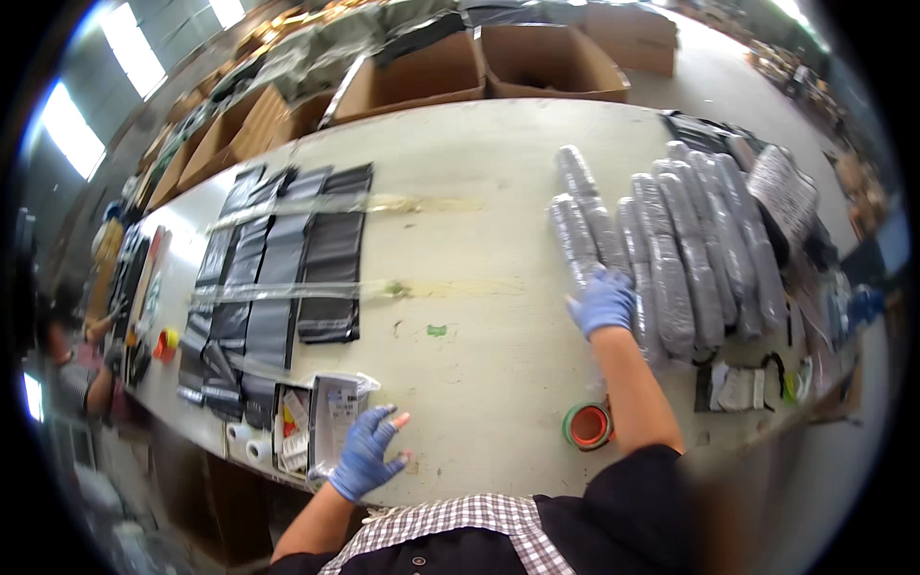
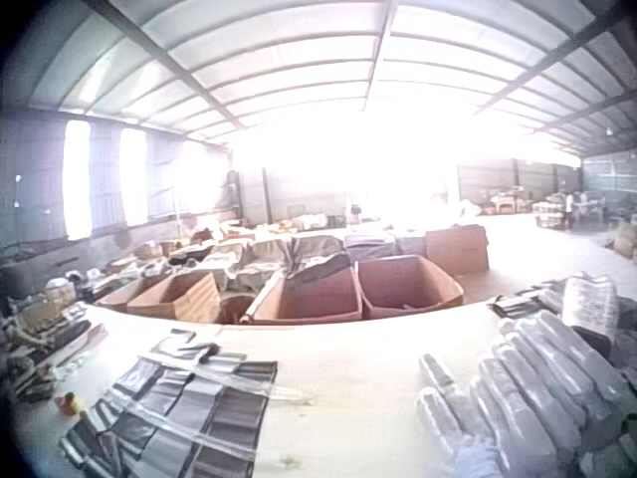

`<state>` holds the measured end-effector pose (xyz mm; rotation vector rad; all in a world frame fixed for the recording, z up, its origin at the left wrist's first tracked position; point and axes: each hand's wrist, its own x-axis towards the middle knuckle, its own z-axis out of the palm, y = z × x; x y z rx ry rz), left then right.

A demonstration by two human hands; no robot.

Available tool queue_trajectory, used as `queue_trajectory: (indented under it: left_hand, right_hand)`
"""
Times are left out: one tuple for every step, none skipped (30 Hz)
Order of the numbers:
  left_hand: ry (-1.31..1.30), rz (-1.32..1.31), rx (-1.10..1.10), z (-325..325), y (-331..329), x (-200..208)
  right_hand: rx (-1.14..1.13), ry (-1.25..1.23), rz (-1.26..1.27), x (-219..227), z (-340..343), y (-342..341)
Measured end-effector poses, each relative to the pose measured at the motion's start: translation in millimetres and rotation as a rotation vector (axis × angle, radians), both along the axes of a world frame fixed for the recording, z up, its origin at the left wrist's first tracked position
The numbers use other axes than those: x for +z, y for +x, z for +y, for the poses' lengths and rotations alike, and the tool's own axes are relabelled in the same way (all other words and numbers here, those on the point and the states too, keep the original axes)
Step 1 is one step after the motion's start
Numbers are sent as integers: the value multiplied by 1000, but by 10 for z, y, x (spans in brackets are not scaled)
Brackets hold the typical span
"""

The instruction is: The person places items into plastic sleeves, applies labels, and uses a tape dispenser to seal the packages at a workstation.

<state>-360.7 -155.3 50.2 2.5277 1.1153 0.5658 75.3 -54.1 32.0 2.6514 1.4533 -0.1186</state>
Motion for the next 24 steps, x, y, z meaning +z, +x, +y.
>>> queue_trajectory:
  left_hand:
    - [-9,-12,49,116,-60,-64]
    - [-22,-19,101,218,-132,-115]
    - [-28,-25,153,378,-180,-135]
    - [-28,-36,196,593,-209,-157]
    - [9,-47,234,806,-247,-226]
    - [49,-48,272,1013,-306,-283]
    - [49,-52,287,1229,-370,-314]
    - [57,-59,301,1461,-459,-354]
    - [68,-20,332,1690,-607,-447]
    - [69,19,357,1897,-770,-578]
    - [33,119,402,2111,-910,-709]
    - [1,211,435,2346,-994,-804]
    - [-19,319,451,2528,-1031,-870]
    - [-38,425,465,2680,-1066,-924]
    - [-92,532,426,2804,-1109,-963]
    - [-76,558,368,2878,-1174,-1030]
    - [-49,518,349,2940,-1243,-1097]
    - [-24,472,315,3016,-1228,-1133]
    - [14,432,294,3054,-1294,-1169]
    - [19,461,290,3094,-1329,-1191]
    - [84,439,235,3127,-1349,-1226]
    - [128,444,174,3167,-1329,-1241]
    - [144,467,153,3186,-1324,-1239]
    - [185,491,135,3187,-1340,-1231]
  right_hand:
    - [-62,-70,52,-181,-97,104]
    - [-100,-151,118,-280,-102,148]
    - [-151,-236,179,-378,-103,198]
    - [-140,-189,189,-443,-80,283]
    - [-125,-144,197,-519,-45,354]
    - [-106,-111,243,-524,-1,393]
    - [-80,29,406,-561,-7,428]
    - [-73,130,745,-540,-9,311]
    - [-64,226,1086,-476,-27,143]
    - [-70,313,1426,-383,-63,-27]
    - [-56,180,1612,-195,-84,-190]
    - [-60,159,1685,-75,-139,-350]
    - [-71,138,1758,-7,-240,-518]
    - [-83,119,1827,20,-342,-693]
    - [-97,141,1808,-2,-453,-883]
    - [-111,155,1791,-54,-590,-1037]
    - [-120,147,1716,-194,-714,-1150]
    - [-146,135,1678,-384,-860,-1206]
    - [-143,181,1655,-549,-998,-1327]
    - [-142,221,1630,-691,-1110,-1440]
    - [-147,222,1566,-839,-1206,-1511]
    - [-158,212,1500,-970,-1346,-1551]
    - [-156,205,1441,-1044,-1451,-1599]
    - [-157,216,1451,-1063,-1478,-1653]
